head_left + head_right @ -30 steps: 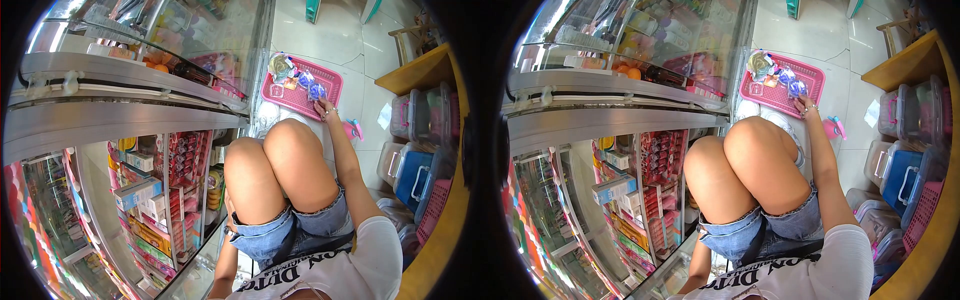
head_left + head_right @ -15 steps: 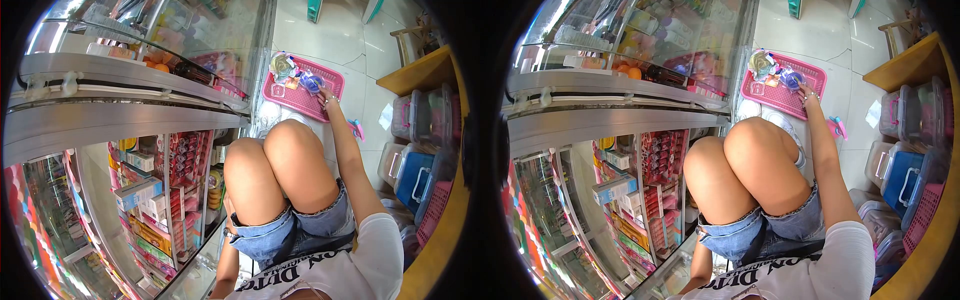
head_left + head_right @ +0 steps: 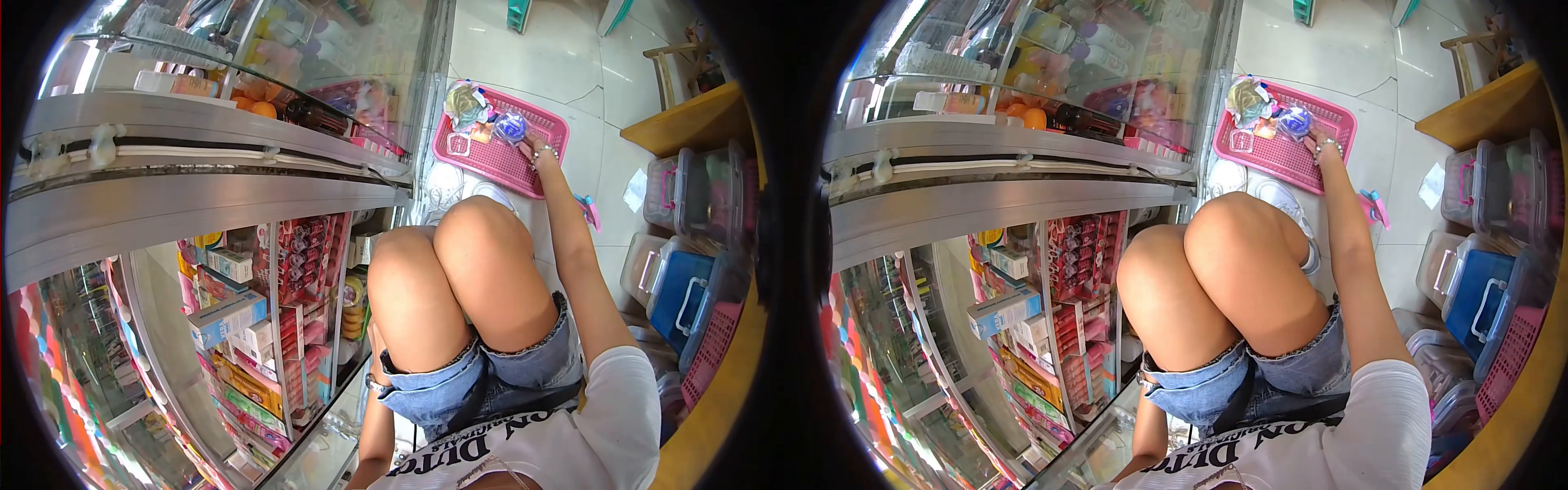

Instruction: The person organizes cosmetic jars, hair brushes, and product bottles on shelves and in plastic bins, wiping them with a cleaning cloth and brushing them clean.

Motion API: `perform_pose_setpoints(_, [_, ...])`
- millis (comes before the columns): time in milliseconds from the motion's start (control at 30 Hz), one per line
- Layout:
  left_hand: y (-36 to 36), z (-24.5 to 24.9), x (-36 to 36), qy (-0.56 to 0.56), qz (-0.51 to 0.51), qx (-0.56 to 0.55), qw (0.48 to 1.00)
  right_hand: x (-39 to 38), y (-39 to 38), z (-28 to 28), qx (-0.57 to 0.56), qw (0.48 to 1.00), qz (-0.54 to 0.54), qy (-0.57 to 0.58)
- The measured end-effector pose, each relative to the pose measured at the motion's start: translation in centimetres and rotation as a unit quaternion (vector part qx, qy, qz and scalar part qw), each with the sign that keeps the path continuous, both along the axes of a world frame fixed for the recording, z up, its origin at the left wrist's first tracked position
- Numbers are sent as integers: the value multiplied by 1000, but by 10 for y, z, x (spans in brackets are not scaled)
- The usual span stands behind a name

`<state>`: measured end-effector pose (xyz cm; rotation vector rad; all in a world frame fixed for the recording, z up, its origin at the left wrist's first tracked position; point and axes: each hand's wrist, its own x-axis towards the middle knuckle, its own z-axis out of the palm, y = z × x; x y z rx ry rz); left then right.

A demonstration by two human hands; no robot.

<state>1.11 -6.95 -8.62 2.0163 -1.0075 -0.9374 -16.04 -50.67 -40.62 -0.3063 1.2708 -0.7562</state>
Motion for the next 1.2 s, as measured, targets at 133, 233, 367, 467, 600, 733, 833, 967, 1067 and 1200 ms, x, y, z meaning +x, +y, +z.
perform_pose_setpoints(133, [-1,1,1,4,4,9,1000,4,1,9,-13,1000,23,5])
perform_pose_setpoints(233, [-1,1,2,9,6,18,1000,6,4,9,-24,999,40,25])
perform_pose_setpoints(367, [-1,1,3,15,10,30,999,10,2,8,-23,996,63,59])
perform_pose_setpoints(467, [16,-13,6,17,10,35,999,12,3,8,-22,997,44,52])
perform_pose_setpoints(600, [103,-80,14,116,18,145,982,17,0,5,-34,983,121,136])
perform_pose_setpoints(733, [68,-35,5,50,21,110,992,37,15,44,0,980,62,190])
perform_pose_setpoints(833, [39,-4,3,43,25,139,989,49,14,28,-3,973,17,229])
perform_pose_setpoints(967, [31,2,1,85,26,74,993,50,14,21,-30,986,-41,160])
perform_pose_setpoints(1067, [14,27,2,69,4,141,988,55,16,9,-42,991,-70,103])
perform_pose_setpoints(1200, [60,-45,5,80,71,93,990,59,15,0,-43,991,-99,85])
